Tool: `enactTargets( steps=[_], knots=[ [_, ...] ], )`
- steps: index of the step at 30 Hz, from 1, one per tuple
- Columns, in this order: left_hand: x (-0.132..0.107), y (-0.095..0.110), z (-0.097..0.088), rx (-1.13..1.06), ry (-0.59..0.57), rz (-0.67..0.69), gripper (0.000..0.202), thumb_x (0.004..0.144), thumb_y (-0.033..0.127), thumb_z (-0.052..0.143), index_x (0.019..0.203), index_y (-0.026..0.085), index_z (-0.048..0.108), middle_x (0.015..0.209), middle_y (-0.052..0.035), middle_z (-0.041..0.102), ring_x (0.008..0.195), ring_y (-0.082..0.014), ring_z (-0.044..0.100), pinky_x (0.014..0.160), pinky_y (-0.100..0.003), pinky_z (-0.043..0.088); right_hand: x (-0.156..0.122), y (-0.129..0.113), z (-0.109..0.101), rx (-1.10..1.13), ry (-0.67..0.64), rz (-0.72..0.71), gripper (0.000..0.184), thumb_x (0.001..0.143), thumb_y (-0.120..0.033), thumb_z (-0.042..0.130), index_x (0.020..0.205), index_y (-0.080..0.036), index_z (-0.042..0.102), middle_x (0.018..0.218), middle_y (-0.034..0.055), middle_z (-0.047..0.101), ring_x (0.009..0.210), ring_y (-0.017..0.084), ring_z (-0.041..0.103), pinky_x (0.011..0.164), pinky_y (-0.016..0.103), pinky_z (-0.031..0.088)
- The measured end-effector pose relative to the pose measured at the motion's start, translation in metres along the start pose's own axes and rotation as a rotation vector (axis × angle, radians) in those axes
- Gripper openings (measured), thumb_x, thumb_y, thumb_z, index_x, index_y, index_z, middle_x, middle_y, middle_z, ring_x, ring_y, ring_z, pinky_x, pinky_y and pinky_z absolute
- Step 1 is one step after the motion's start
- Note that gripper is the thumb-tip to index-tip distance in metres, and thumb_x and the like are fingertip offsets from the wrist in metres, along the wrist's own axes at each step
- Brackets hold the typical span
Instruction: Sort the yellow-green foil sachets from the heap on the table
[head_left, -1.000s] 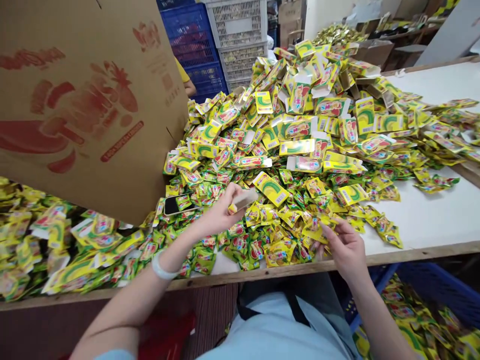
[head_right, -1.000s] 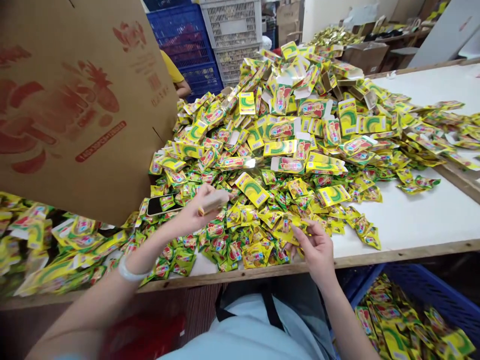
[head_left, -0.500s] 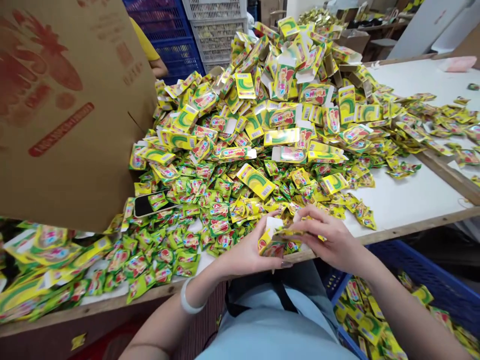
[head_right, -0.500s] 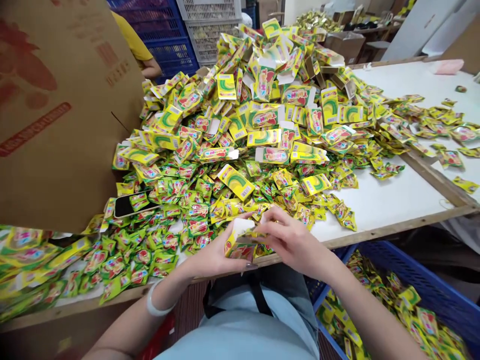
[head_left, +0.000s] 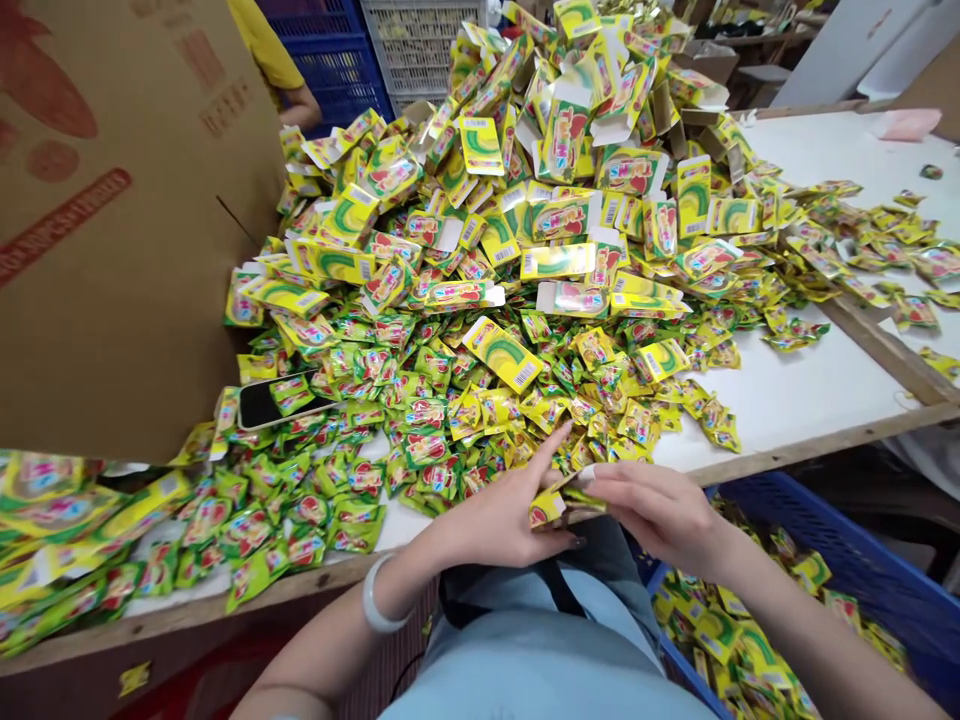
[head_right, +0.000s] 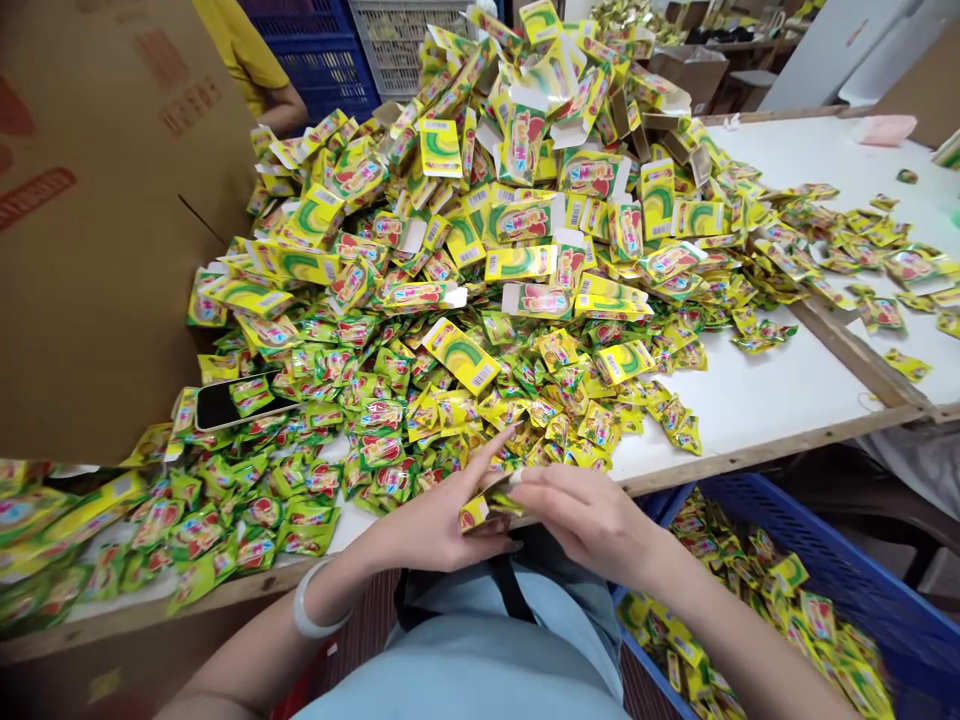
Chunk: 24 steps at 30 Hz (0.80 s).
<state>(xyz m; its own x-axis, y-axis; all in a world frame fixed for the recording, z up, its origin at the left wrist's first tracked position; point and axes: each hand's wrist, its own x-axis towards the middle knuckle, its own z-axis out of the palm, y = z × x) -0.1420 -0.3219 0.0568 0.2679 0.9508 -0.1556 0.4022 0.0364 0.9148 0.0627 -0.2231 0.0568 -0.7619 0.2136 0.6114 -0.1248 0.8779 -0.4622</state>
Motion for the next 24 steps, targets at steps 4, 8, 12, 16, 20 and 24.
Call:
enactTargets(
  steps=[4,8,12,16,20,24],
  knots=[
    [0.001,0.003,-0.003,-0.117,-0.066,0.001,0.112,0.076,0.03,0.078,0.159,0.023,0.003,0.145,-0.0161,0.052,0.132,-0.0303,0.052,0.11,-0.042,0.041,0.005,0.004,0.003,-0.03,0.043,0.062,0.026,0.094,-0.008,0.052,0.113,-0.02,0.064,0.102,0.0117,0.071,0.091,0.018,0.072,0.075,0.028,0.062],
    [-0.001,-0.008,0.004,-0.259,-0.053,-0.011,0.111,0.078,0.032,0.076,0.159,0.022,0.0,0.127,-0.0141,0.064,0.119,-0.0286,0.061,0.1,-0.041,0.049,0.003,-0.004,0.005,0.081,0.017,0.158,0.027,0.095,-0.009,0.05,0.112,-0.021,0.068,0.1,0.0111,0.071,0.089,0.017,0.072,0.073,0.026,0.061],
    [-0.004,-0.019,0.018,-0.275,-0.078,-0.067,0.115,0.078,0.032,0.076,0.159,0.019,-0.004,0.097,-0.0081,0.072,0.09,-0.0239,0.069,0.083,-0.036,0.054,-0.013,-0.011,0.007,0.234,0.058,0.396,0.023,0.094,-0.016,0.059,0.112,-0.025,0.07,0.09,0.0055,0.077,0.079,0.017,0.075,0.068,0.024,0.062],
    [-0.002,-0.022,0.03,-0.276,-0.099,-0.09,0.116,0.075,0.029,0.077,0.159,0.018,-0.002,0.09,-0.0059,0.071,0.079,-0.0215,0.069,0.074,-0.031,0.053,-0.032,-0.012,0.018,0.372,0.143,0.526,0.01,0.09,-0.024,0.067,0.088,-0.025,0.076,0.081,0.0037,0.079,0.073,0.019,0.076,0.067,0.026,0.063],
    [0.0,-0.018,0.032,-0.337,-0.168,-0.115,0.116,0.076,0.028,0.074,0.159,0.017,-0.006,0.09,-0.0054,0.071,0.076,-0.0196,0.067,0.076,-0.032,0.053,-0.038,-0.013,0.022,0.436,0.113,0.561,0.014,0.093,-0.024,0.064,0.094,-0.025,0.078,0.084,0.0042,0.079,0.075,0.018,0.076,0.072,0.026,0.062],
    [0.003,-0.016,0.034,-0.343,-0.12,-0.155,0.114,0.077,0.027,0.072,0.158,0.019,-0.008,0.111,-0.0098,0.069,0.096,-0.0235,0.066,0.089,-0.036,0.05,-0.03,-0.015,0.013,0.483,-0.053,0.618,0.022,0.095,-0.035,0.06,0.099,-0.022,0.077,0.1,0.0087,0.076,0.089,0.019,0.073,0.079,0.028,0.059]
  ],
)
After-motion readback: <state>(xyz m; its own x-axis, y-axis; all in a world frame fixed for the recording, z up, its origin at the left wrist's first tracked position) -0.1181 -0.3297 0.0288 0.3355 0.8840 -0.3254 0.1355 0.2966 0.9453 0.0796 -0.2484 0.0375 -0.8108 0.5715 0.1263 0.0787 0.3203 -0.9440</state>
